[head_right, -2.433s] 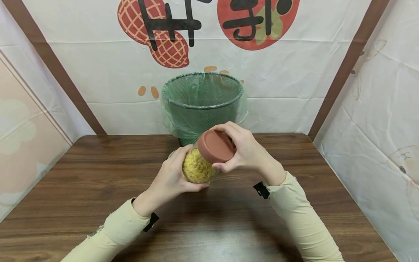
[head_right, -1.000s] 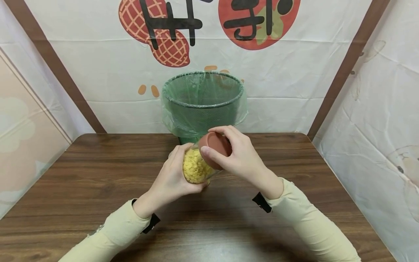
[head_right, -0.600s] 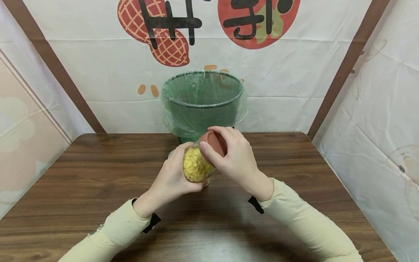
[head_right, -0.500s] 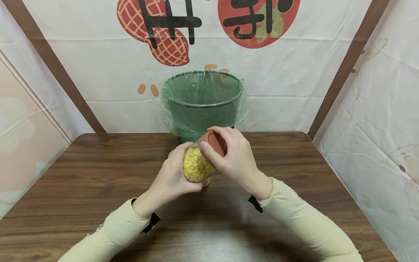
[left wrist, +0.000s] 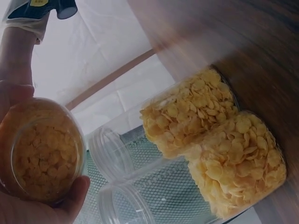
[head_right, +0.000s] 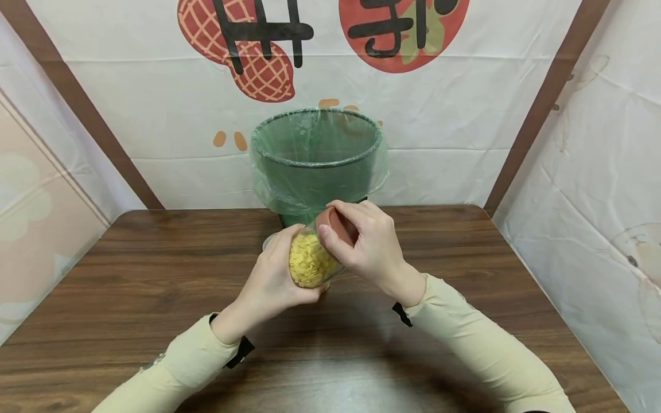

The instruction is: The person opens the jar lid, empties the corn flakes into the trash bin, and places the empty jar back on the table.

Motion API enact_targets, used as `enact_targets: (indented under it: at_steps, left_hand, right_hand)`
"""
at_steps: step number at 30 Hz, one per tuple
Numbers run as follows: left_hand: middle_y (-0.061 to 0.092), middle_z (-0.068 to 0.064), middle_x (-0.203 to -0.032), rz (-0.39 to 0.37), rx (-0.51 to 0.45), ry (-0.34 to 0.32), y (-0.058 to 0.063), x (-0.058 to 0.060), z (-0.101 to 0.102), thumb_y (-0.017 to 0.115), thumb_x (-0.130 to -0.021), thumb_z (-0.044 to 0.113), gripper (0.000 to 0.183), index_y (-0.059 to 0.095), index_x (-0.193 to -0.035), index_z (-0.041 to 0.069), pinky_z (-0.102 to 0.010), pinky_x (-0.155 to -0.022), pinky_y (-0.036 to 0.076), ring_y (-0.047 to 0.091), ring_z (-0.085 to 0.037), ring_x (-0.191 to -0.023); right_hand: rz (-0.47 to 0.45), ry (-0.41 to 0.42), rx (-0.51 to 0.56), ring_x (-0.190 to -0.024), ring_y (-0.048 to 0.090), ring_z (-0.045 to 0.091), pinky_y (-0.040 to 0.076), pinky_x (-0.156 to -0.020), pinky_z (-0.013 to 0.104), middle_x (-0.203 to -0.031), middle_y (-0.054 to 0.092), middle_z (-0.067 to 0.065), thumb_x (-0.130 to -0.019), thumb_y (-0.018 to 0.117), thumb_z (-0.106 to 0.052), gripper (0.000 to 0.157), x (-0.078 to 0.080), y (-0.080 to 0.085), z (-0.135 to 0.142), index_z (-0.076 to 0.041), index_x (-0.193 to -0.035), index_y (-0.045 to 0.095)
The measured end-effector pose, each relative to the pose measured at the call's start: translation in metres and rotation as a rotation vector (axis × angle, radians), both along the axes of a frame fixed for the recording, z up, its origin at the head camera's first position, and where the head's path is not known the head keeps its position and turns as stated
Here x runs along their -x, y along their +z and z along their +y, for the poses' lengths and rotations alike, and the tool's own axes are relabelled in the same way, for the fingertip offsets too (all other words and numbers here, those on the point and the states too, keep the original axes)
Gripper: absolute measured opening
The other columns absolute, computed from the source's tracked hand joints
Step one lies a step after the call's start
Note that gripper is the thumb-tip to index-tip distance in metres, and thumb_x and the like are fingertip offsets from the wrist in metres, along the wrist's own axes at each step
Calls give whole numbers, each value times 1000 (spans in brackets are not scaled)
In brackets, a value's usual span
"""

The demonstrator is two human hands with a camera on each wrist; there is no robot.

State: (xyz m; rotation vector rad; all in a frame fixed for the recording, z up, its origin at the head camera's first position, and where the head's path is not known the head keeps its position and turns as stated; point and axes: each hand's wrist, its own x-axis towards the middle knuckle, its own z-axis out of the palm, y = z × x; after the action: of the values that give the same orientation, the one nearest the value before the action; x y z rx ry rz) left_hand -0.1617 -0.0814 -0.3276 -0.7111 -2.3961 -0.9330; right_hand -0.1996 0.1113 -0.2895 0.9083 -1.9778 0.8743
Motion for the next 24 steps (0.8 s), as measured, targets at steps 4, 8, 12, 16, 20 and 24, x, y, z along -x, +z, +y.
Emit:
enact_targets:
  at_steps: [4, 8, 12, 16, 20, 24]
  left_hand:
    - [53, -9, -115, 5, 0, 1, 1, -1, 1, 86, -47, 25, 97, 42, -130, 1, -36, -93, 47, 51, -21, -106]
    - [55, -7, -114, -48, -24, -8, 1, -4, 2, 86, -47, 26, 96, 42, -129, 4, -36, -88, 48, 52, -19, -103]
    - [56, -6, -111, -82, -37, -9, 1, -7, 1, 86, -46, 27, 96, 43, -129, 5, -36, -84, 50, 53, -18, -101]
    - [55, -6, -113, -77, -31, -16, 3, -7, 1, 86, -46, 26, 96, 42, -130, 5, -35, -85, 50, 52, -18, -102]
    - [55, -5, -113, -96, -28, -27, 5, -7, -1, 86, -46, 26, 96, 42, -129, 7, -34, -86, 49, 52, -17, -103]
    - [55, -5, -113, -121, -27, -32, 5, -7, -2, 86, -47, 26, 96, 42, -130, 8, -34, -86, 49, 52, -17, -103]
  right_hand:
    - [22, 11, 12, -71, 58, 16, 42, -57, 27, -88, 72, 6, -86, 53, -37, 41, 0, 1, 1, -5, -104, 71]
    - [55, 33, 14, -70, 57, 14, 42, -56, 25, -83, 71, 5, -88, 50, -43, 45, -1, 1, 1, -6, -102, 72]
    - [84, 73, 17, -71, 57, 14, 44, -57, 26, -81, 70, 4, -89, 49, -45, 47, -1, 2, 1, -6, -101, 72]
    - [94, 85, 22, -72, 57, 14, 43, -57, 25, -82, 70, 4, -89, 49, -45, 47, -1, 3, 1, -5, -101, 72]
    - [111, 90, 24, -72, 57, 14, 42, -57, 24, -83, 70, 5, -89, 48, -46, 49, 0, 3, 2, -5, -101, 71]
    - [128, 121, 30, -74, 58, 15, 43, -59, 25, -86, 71, 5, -89, 48, -46, 50, 1, 2, 2, -4, -101, 71]
